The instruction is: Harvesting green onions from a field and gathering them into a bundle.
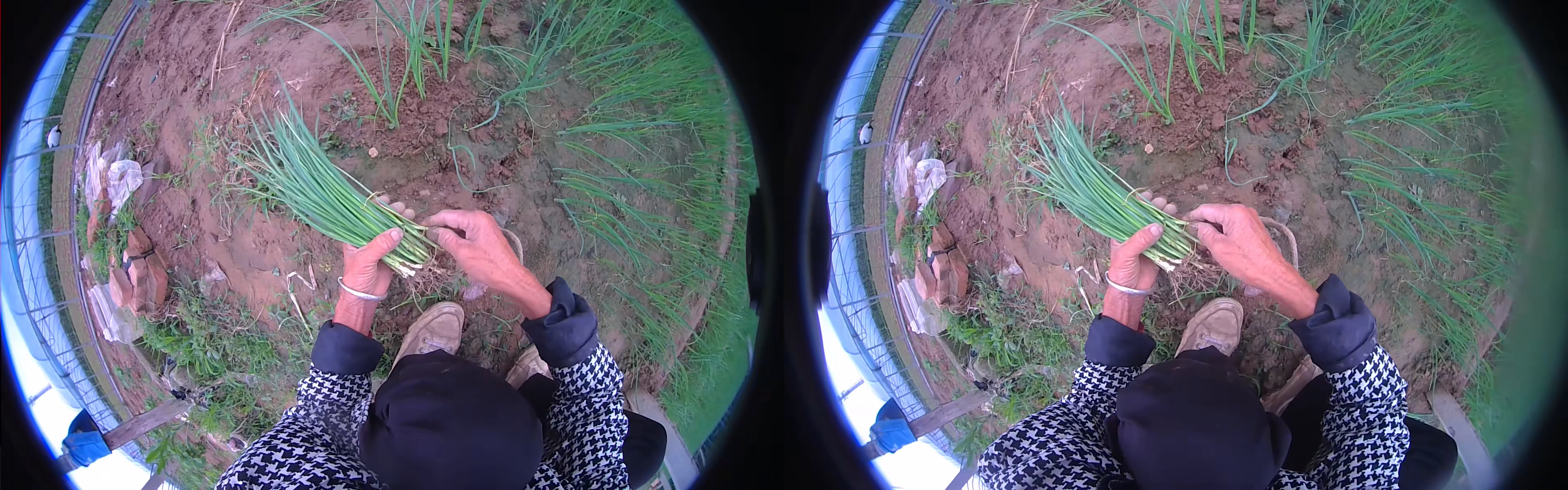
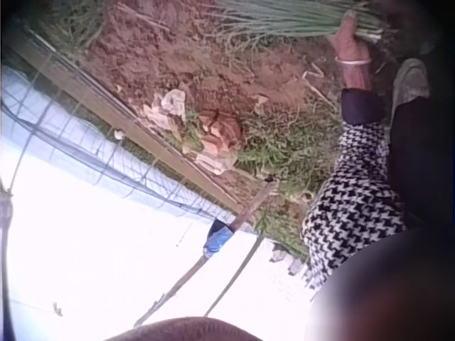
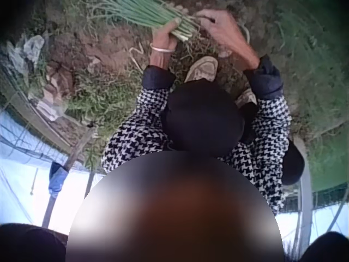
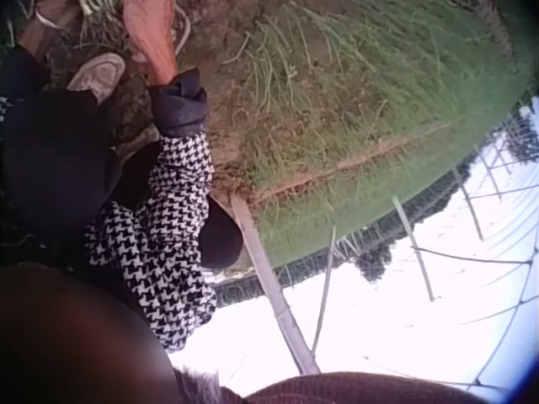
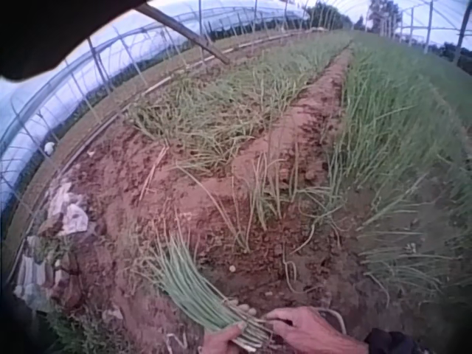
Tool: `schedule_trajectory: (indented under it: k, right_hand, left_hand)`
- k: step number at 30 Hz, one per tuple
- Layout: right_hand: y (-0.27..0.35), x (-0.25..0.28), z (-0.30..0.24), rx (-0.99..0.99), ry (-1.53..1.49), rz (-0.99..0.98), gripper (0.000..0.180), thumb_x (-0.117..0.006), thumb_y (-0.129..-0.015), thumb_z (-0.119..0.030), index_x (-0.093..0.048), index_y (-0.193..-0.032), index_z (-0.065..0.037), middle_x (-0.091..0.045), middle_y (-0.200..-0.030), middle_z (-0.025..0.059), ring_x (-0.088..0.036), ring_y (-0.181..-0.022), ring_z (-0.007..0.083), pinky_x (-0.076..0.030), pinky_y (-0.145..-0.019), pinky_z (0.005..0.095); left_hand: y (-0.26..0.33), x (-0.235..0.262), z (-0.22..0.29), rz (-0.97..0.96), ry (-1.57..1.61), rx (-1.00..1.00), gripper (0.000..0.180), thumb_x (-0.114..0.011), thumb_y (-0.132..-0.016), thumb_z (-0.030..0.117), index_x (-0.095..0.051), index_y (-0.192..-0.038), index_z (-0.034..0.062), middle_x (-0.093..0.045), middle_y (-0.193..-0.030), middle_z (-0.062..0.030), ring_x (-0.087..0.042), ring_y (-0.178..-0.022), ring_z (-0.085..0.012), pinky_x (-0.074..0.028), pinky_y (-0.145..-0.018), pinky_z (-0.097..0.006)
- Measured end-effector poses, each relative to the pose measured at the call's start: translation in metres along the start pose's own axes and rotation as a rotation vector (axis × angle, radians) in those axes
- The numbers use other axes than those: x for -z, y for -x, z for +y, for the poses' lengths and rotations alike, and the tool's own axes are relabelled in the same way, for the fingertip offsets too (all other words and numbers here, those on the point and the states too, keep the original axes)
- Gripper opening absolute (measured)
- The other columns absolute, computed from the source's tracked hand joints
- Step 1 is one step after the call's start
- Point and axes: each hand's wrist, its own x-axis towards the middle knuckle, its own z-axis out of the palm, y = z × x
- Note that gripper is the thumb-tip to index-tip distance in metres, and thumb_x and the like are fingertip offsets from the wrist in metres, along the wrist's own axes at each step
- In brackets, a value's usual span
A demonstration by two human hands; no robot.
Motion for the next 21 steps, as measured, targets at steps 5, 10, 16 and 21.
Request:
schedule_trajectory:
  k: [5,10,16,21]
  right_hand:
    - [0.000,-0.006,-0.003,0.251,0.350,-0.031,0.019,-0.058,-0.077,-0.016,-0.063,-0.087,-0.001,-0.059,-0.078,0.0177,-0.057,-0.077,0.0348,-0.045,-0.067,0.0434]
    - [0.004,-0.007,-0.005,0.300,0.595,0.072,0.010,-0.058,-0.074,-0.010,-0.057,-0.075,0.000,-0.051,-0.076,0.0154,-0.054,-0.078,0.0342,-0.044,-0.065,0.0436]
    - [0.004,0.026,-0.034,0.423,0.759,0.355,0.004,-0.058,-0.072,0.000,-0.055,-0.074,0.000,-0.046,-0.075,0.0119,-0.054,-0.073,0.0280,-0.045,-0.060,0.0368]
    - [0.010,0.093,-0.037,0.555,0.473,0.919,0.012,-0.063,-0.076,-0.001,-0.062,-0.087,-0.003,-0.056,-0.078,0.0071,-0.053,-0.066,0.0137,-0.044,-0.056,0.0267]
  left_hand:
    - [0.001,0.002,0.000,0.025,-0.095,-0.042,0.056,-0.065,-0.071,-0.008,-0.042,-0.121,-0.0015,-0.056,-0.112,-0.0171,-0.056,-0.104,-0.0300,-0.047,-0.090,-0.040]
    - [0.002,-0.001,-0.001,-0.021,-0.180,-0.032,0.056,-0.064,-0.070,-0.008,-0.043,-0.121,-0.0015,-0.055,-0.112,-0.0167,-0.055,-0.106,-0.0287,-0.047,-0.090,-0.039]
    - [0.004,0.008,0.004,-0.007,-0.307,-0.034,0.057,-0.063,-0.067,-0.011,-0.046,-0.120,-0.0002,-0.057,-0.108,-0.0142,-0.060,-0.094,-0.0218,-0.051,-0.081,-0.032]
    - [-0.002,0.024,0.013,0.138,-0.236,-0.135,0.057,-0.063,-0.067,-0.010,-0.047,-0.120,-0.0006,-0.058,-0.104,-0.0127,-0.060,-0.086,-0.0181,-0.052,-0.076,-0.029]
